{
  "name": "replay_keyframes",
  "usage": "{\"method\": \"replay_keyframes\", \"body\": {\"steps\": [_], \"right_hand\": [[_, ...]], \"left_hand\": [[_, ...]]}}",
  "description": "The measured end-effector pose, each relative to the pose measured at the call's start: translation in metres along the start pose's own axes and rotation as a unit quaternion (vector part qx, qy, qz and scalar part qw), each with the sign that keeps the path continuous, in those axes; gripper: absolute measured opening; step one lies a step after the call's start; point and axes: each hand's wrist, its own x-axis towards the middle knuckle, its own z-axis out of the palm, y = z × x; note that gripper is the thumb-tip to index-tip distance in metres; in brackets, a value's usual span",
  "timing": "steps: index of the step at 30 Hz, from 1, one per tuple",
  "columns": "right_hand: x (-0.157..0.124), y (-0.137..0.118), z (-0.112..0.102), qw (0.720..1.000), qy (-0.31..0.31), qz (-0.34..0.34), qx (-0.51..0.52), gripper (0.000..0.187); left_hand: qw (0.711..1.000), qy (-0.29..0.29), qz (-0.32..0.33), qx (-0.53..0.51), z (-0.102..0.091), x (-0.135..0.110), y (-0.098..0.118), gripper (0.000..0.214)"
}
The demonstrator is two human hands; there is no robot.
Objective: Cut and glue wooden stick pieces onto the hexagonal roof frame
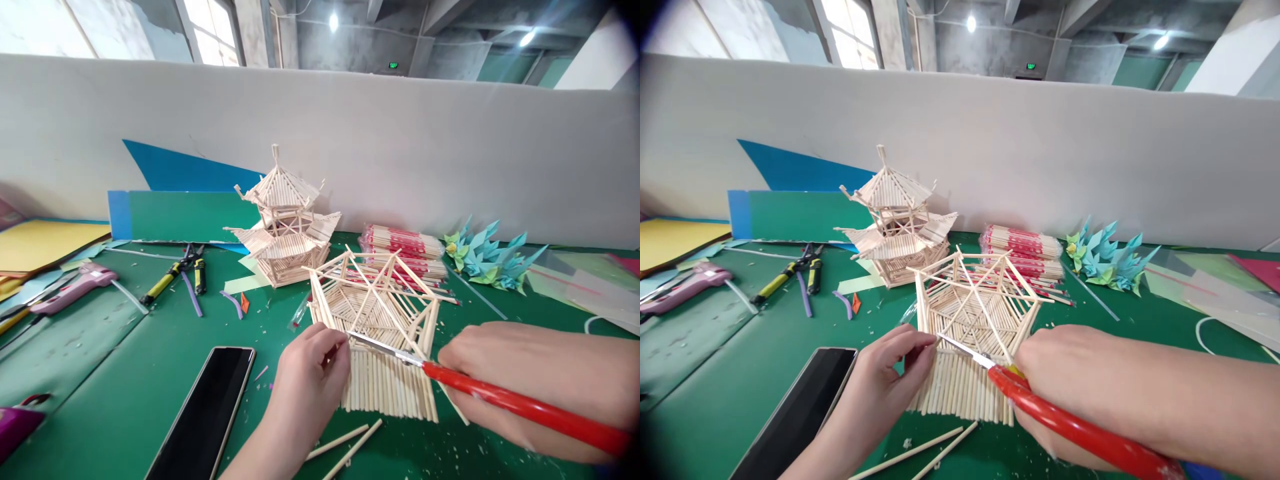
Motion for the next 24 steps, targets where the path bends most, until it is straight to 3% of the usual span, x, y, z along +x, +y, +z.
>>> {"method": "replay_keyframes", "body": {"steps": [2,5,9,13,17,24], "right_hand": [[-0.001,0.004,-0.001,0.998,-0.019,-0.006,-0.064,0.023],[-0.001,0.002,-0.005,0.988,-0.104,-0.004,-0.116,0.025],[-0.001,-0.011,-0.013,0.975,-0.189,0.042,-0.109,0.025],[-0.004,-0.024,-0.02,0.975,-0.176,0.1,-0.092,0.03],[-0.004,-0.03,-0.021,0.975,-0.181,0.087,-0.095,0.029],[-0.005,-0.036,-0.005,0.952,-0.101,0.077,-0.278,0.025]], "left_hand": [[1.0,0.0,0.0,0.0,0.0,0.0,0.0,0.02],[1.0,0.006,0.006,-0.005,0.001,0.0,0.0,0.019],[1.0,0.005,0.005,-0.006,0.001,0.0,0.0,0.02],[1.0,-0.009,-0.005,-0.006,0.0,0.0,0.001,0.02],[1.0,-0.014,-0.005,-0.007,-0.001,0.0,0.001,0.02],[1.0,-0.007,0.001,-0.01,0.0,0.0,-0.001,0.02]]}}
